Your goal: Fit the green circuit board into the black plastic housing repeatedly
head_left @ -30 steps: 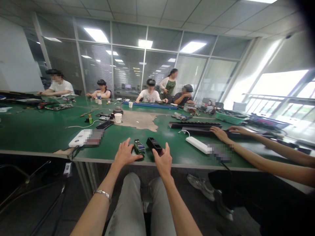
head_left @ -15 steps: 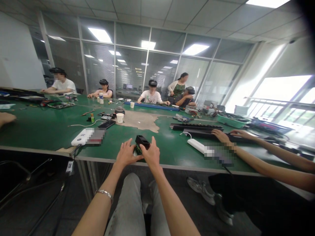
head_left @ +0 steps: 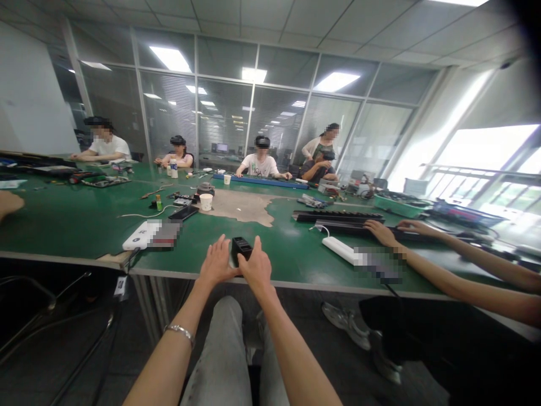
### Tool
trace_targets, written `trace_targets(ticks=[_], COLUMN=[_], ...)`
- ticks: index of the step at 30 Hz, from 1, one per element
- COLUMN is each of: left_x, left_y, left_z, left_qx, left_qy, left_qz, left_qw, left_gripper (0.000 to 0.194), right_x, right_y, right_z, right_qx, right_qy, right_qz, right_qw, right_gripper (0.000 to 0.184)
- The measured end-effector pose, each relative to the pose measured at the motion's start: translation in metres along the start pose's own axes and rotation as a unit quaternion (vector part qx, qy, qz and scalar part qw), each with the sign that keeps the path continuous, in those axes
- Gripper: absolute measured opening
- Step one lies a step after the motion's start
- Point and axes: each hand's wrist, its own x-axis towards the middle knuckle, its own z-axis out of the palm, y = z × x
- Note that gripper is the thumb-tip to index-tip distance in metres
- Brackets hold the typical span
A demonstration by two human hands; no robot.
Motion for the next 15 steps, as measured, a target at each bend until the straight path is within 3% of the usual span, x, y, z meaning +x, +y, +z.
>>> trace_targets(ticks=[4, 10, 15], left_x=[0.000, 0.001, 0.003], left_y=[0.001, 0.001, -0.002], left_z=[-0.002, -0.002, 0.002], left_qx=[0.009, 0.017, 0.026], left_qy=[-0.016, -0.021, -0.037], left_qz=[-0.007, -0.003, 0.000], left_qw=[1.000, 1.000, 0.999], left_gripper=[0.090, 0.089, 0.092], right_x=[-0.008, -0.012, -0.006], right_y=[0.008, 0.010, 0.007], right_z=[0.007, 0.006, 0.005], right_qx=[0.006, 0.035, 0.069], right_qy=[-0.030, 0.010, 0.025], right_qz=[0.012, 0.003, 0.009], right_qw=[0.999, 0.999, 0.997], right_gripper=[0.076, 0.085, 0.081])
